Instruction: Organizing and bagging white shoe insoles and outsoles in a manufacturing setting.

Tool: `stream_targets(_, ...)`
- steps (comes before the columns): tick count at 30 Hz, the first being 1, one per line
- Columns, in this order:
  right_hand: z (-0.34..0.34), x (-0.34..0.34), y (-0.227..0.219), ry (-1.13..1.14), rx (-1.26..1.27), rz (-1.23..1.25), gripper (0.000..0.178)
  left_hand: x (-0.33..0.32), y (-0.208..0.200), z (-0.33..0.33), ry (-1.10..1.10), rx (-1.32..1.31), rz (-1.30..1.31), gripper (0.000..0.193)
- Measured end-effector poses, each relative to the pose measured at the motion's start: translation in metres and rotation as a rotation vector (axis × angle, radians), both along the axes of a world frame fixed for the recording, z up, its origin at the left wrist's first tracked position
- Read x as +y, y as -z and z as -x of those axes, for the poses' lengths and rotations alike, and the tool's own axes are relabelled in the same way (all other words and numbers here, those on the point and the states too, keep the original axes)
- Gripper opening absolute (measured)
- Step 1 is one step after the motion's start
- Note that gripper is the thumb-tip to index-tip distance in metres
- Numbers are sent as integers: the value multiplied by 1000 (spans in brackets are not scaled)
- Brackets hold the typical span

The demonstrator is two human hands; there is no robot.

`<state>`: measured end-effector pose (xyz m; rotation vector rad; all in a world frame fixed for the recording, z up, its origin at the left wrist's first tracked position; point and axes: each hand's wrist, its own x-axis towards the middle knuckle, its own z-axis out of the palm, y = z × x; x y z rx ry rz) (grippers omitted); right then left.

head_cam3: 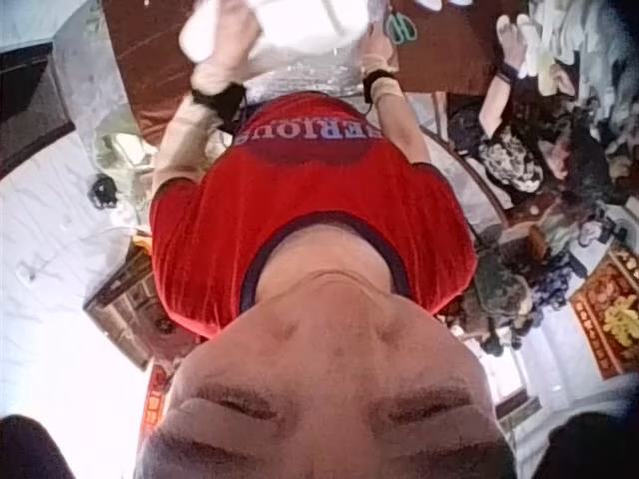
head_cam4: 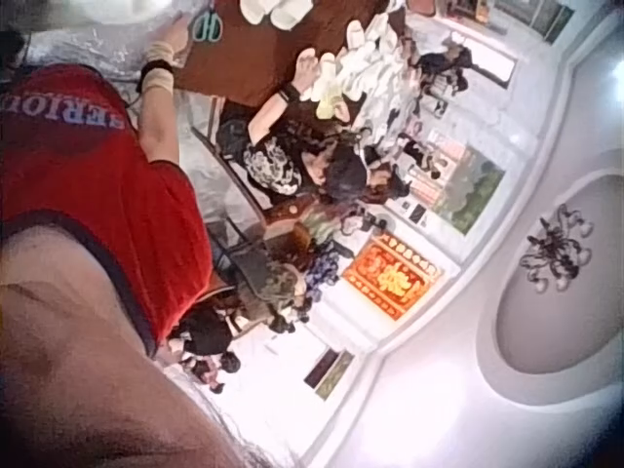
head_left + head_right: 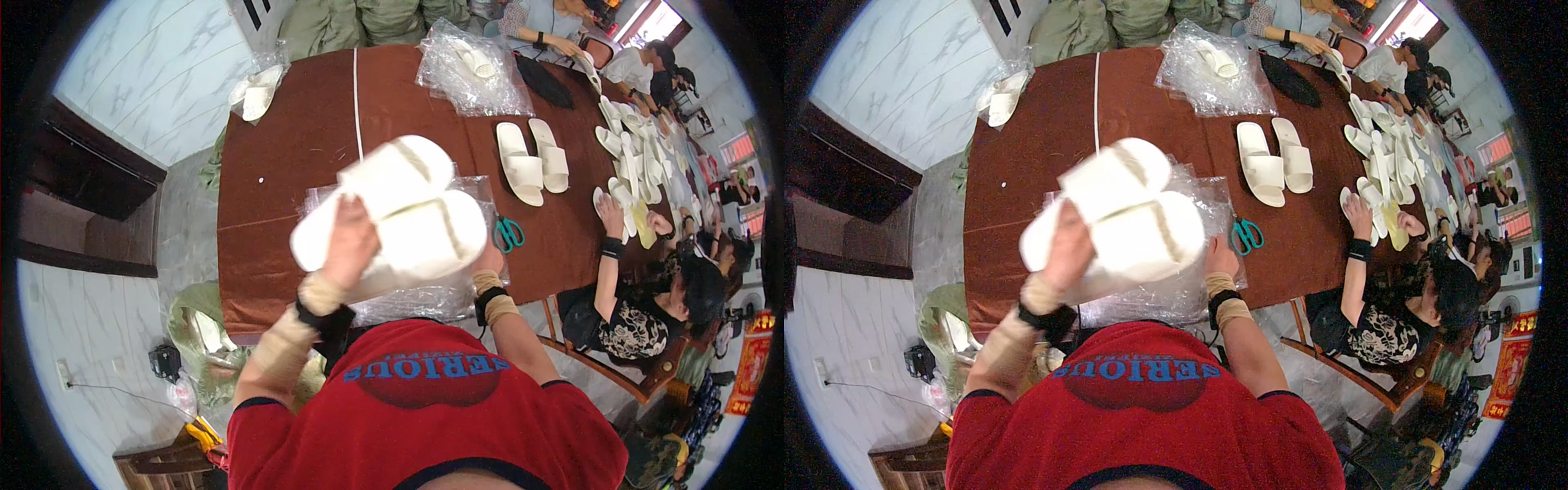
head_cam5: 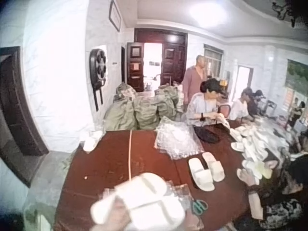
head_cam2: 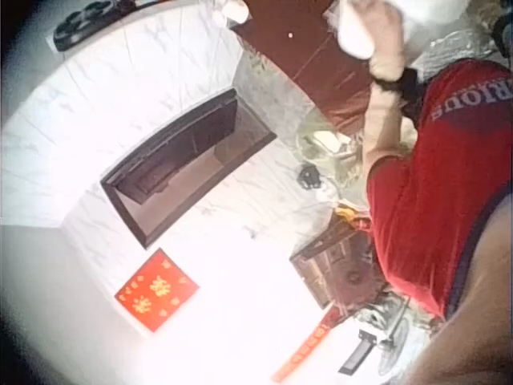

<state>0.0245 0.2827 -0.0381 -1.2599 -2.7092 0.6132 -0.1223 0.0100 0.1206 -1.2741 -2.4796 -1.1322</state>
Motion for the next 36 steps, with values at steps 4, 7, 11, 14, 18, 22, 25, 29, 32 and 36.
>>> stream_targets(4, 1, 7, 2, -49, -24, 2, 35, 43, 114, -5, -51, 106, 339, 31)
stream_targets(7, -1, 16, -26, -73, 68, -49, 25, 31, 154, -7, -100, -84, 467, 32)
stream_targets(11, -23, 49, -12, -124, 126, -325, 26, 4, 140, -3, -42, -101, 373, 21)
stream_targets(14, -23, 67, 1, -210, 83, -435, 33, -3, 117, 1, -63, -74, 190, 14)
stream_targets(18, -10, 73, -6, -186, -52, -210, 42, -7, 124, -1, -179, -358, -100, 13)
stream_targets(22, -2, 88, -10, -154, -155, -121, 49, -3, 133, -5, -312, -540, -150, 12)
stream_targets(25, -20, 124, -4, -88, -86, 128, 57, 5, 125, -6, -320, -598, -223, 11)
stream_targets(29, -24, 100, -2, -208, -78, 94, 60, 4, 136, -4, -118, -924, -540, 11)
stream_targets(32, -12, 78, -11, -212, -149, 11, 53, 3, 137, -4, -37, -1038, -540, 10)
stream_targets(36, -6, 77, -21, -244, -223, -173, 43, 3, 140, -8, -116, -858, -430, 9)
